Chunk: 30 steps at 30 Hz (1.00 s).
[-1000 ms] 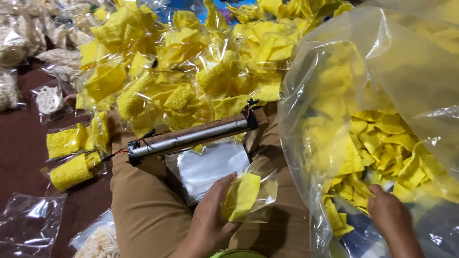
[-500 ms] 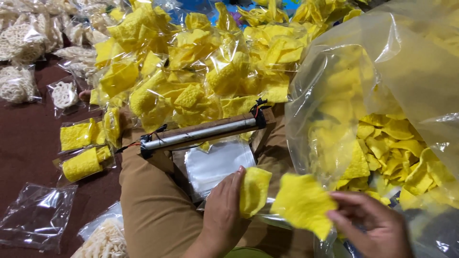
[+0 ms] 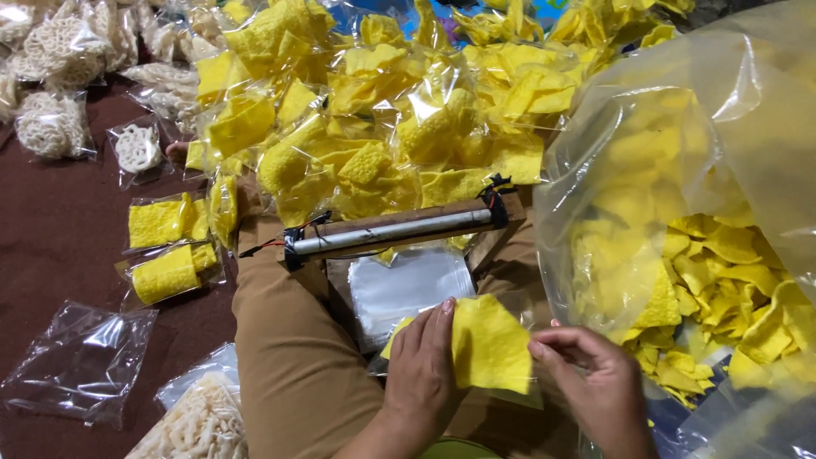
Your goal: Manually placing individual yellow snacks into plastic bags and sealing them with a heat sealer while sitting on the floor.
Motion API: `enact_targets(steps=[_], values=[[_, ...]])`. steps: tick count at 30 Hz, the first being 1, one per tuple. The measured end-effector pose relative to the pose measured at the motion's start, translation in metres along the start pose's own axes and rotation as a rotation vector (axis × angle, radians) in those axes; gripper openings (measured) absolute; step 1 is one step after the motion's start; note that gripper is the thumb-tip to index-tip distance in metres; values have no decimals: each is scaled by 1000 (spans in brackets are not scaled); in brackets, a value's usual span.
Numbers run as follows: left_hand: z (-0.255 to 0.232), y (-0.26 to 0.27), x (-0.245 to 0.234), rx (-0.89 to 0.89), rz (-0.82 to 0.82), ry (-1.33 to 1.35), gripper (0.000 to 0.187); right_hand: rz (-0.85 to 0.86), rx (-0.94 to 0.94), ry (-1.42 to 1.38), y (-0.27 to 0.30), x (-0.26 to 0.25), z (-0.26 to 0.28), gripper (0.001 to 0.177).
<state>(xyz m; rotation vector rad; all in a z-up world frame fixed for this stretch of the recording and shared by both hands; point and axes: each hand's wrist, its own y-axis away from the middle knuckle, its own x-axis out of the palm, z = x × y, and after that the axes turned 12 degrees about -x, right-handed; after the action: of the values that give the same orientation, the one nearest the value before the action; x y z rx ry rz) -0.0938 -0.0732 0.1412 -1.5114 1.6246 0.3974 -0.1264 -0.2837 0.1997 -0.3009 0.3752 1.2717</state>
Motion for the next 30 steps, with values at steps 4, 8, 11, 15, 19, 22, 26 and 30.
enact_targets(steps=[4,8,11,15,19,22,26,30], values=[[14,-4,1,-62,6,-28,105,208,-262,76,-6,11,-10,43],[14,-9,-8,-86,59,-102,102,203,-320,170,-3,33,-2,20],[11,-12,-7,-103,94,-62,94,134,-509,284,-2,46,5,18],[4,-13,-16,-73,112,32,88,212,-611,319,-2,43,6,15],[6,-12,-29,-157,164,94,99,280,-752,506,-9,26,14,53],[1,-11,-35,-176,211,137,91,216,-760,456,-5,31,5,22],[-7,-7,-41,-143,261,174,87,255,-820,438,1,32,-1,13],[-18,-7,-52,-14,251,340,65,408,-837,287,-2,27,20,18]])
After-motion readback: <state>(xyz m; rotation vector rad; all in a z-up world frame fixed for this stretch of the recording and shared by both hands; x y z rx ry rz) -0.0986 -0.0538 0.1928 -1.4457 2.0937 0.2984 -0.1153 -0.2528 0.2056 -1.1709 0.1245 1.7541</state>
